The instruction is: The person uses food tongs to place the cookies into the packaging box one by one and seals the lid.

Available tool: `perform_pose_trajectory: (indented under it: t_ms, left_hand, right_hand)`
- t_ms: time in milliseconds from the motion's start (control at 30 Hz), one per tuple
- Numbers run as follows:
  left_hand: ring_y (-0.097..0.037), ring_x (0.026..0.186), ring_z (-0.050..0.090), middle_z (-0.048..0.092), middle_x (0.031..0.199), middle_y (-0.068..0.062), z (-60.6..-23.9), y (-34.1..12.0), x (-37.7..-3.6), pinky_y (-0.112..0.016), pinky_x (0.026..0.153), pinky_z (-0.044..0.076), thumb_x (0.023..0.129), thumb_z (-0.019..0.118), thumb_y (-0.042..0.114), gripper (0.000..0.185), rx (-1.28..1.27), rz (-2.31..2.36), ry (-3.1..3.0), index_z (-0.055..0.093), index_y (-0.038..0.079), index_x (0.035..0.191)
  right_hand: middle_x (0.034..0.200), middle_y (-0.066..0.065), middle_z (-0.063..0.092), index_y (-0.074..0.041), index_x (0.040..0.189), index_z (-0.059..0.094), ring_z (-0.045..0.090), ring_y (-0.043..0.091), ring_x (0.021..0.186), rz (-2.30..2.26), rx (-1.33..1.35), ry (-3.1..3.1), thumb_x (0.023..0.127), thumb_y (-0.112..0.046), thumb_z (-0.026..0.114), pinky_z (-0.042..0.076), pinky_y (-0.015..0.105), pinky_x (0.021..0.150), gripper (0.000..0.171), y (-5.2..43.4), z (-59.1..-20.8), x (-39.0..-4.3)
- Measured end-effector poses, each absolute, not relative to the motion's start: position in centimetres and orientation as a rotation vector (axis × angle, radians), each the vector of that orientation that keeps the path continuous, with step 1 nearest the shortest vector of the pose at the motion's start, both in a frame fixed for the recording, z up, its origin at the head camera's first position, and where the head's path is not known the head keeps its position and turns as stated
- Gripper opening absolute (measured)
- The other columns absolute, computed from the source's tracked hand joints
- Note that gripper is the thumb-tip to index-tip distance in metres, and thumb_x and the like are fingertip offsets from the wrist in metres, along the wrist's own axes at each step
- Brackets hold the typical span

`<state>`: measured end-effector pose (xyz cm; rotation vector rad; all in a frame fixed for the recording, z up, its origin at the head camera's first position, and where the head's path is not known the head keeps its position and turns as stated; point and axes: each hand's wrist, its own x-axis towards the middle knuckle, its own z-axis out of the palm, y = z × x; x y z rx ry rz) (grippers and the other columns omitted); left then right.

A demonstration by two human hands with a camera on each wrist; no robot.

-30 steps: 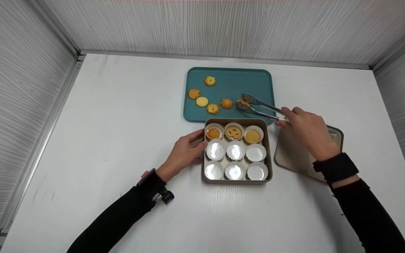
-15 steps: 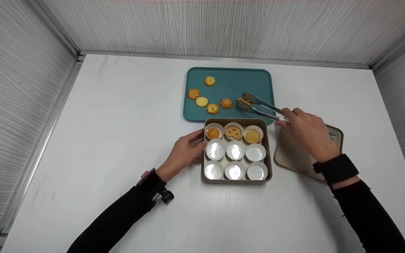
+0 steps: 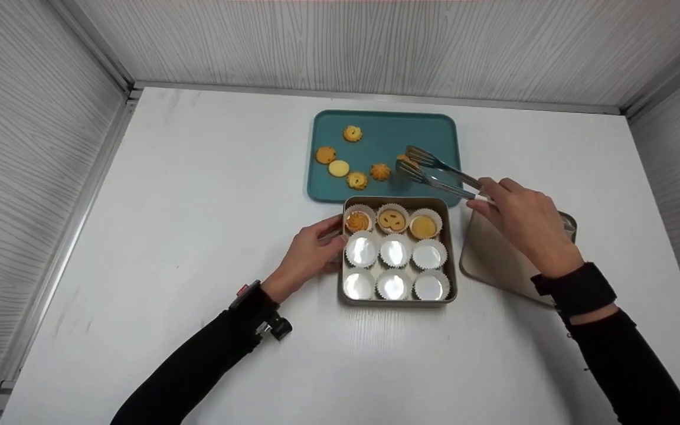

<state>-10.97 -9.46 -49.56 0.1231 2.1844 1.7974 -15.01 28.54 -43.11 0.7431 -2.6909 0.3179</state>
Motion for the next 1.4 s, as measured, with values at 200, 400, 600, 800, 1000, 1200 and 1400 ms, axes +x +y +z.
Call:
perform_pose_trajectory:
  t_ms: [200,400,600,800,1000,1200,1400]
  left_hand:
    - [-0.025,0.136,0.055,0.051,0.154,-0.013,-49.6,-9.5,-11.1,-0.033,0.111,0.047,0.102,0.064,0.020,0.058,0.117,1.802,2.174,0.046,0.003,0.155]
    - [-0.025,0.135,0.056,0.053,0.153,-0.013,-49.7,-9.6,-11.1,-0.033,0.112,0.046,0.102,0.064,0.020,0.057,0.120,1.809,2.179,0.047,0.004,0.155]
    - [-0.023,0.137,0.055,0.052,0.153,-0.013,-49.8,-9.8,-11.0,-0.034,0.110,0.048,0.103,0.063,0.020,0.058,0.128,1.833,2.137,0.045,0.003,0.155]
    - [-0.024,0.138,0.053,0.051,0.155,-0.013,-49.8,-9.8,-10.9,-0.034,0.107,0.050,0.104,0.062,0.020,0.058,0.115,1.852,2.099,0.044,0.003,0.156]
    - [-0.025,0.138,0.053,0.051,0.155,-0.014,-49.8,-9.6,-11.0,-0.035,0.113,0.045,0.103,0.063,0.019,0.058,0.114,1.859,2.106,0.045,0.001,0.155]
    - [-0.025,0.139,0.052,0.051,0.155,-0.014,-49.7,-9.6,-11.0,-0.034,0.110,0.048,0.103,0.063,0.019,0.058,0.103,1.875,2.072,0.045,0.001,0.155]
    - [-0.025,0.139,0.052,0.050,0.155,-0.014,-49.7,-9.6,-10.9,-0.033,0.104,0.053,0.103,0.065,0.021,0.060,0.095,1.883,2.047,0.045,0.002,0.156]
  right_hand:
    - [0.082,0.014,0.064,-0.003,0.123,0.068,0.052,0.024,0.055,0.352,0.759,-2.680,0.094,-0.027,0.078,0.047,0.040,0.045,0.039,28.5,-42.4,-13.9]
    - [0.087,0.012,0.068,-0.007,0.123,0.070,0.055,0.023,0.055,0.319,0.787,-2.629,0.092,-0.031,0.080,0.045,0.039,0.042,0.041,28.2,-42.4,-12.6]
    - [0.072,0.001,0.053,-0.010,0.110,0.071,0.043,0.014,0.050,0.280,0.851,-2.521,0.087,-0.034,0.083,0.028,0.028,0.040,0.035,27.8,-42.3,-11.5]
    - [0.074,0.002,0.054,-0.007,0.116,0.073,0.044,0.011,0.053,0.328,0.913,-2.590,0.089,-0.029,0.083,0.033,0.026,0.043,0.037,27.3,-42.1,-10.3]
    - [0.082,0.006,0.063,-0.003,0.126,0.072,0.057,0.014,0.058,0.398,0.979,-2.638,0.087,-0.023,0.085,0.049,0.031,0.047,0.046,26.6,-42.3,-9.2]
    - [0.079,0.003,0.059,-0.003,0.120,0.072,0.056,0.013,0.057,0.338,1.059,-2.624,0.083,-0.025,0.088,0.049,0.029,0.047,0.046,26.0,-42.4,-8.4]
    - [0.079,0.003,0.059,-0.002,0.122,0.072,0.059,0.014,0.058,0.296,1.114,-2.627,0.088,-0.030,0.083,0.048,0.028,0.047,0.045,25.4,-42.8,-7.7]
